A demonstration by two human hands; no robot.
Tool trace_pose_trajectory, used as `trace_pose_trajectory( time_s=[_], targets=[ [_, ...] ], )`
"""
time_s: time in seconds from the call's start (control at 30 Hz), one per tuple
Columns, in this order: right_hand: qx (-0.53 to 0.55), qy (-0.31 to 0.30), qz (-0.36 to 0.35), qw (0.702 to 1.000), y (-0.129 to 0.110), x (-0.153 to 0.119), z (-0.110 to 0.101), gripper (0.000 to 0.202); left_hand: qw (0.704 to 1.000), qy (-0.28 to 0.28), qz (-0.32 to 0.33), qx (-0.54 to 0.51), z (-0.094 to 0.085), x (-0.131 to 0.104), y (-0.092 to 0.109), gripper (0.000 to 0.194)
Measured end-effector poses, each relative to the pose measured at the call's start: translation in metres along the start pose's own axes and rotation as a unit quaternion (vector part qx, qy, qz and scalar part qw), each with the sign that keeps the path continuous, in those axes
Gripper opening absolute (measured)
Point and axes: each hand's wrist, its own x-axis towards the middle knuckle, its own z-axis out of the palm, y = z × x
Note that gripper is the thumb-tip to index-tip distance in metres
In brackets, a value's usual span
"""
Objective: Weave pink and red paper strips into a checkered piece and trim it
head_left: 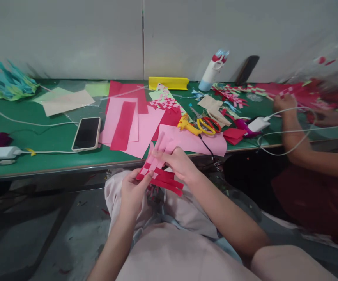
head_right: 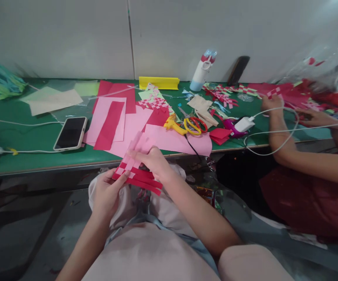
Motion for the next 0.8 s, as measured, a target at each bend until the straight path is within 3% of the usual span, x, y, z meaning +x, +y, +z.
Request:
trace_pose_trajectory(
  time_s=[0.13, 0.4, 0.67, 0.8],
  targets=[
    [-0.033, 0.004, -0.005, 0.999, -0.005, 0.002, -0.001, 0.03, 1.0, -0.021, -0.005, 0.02, 0.0, -0.001, 0.002, 0.027],
    [-0.135, -0.025, -0.054, 0.989, -0.011, -0.004, 0.0, 0.028, 1.0, -0.006, 0.024, -0.015, 0.008, 0.001, 0.013, 0.022],
    [-0.064, -0.016, -0.043, 0.997, -0.013, -0.009, 0.005, 0.022, 0.987, 0.016, 0.109, 0.117, 0.009, -0.005, 0.015, 0.019],
    [-0.019, -0.065, -0.118, 0.991, -0.009, -0.009, -0.004, 0.012, 0.969, 0.041, 0.173, 0.171, 0.006, -0.009, 0.018, 0.02]
  ],
)
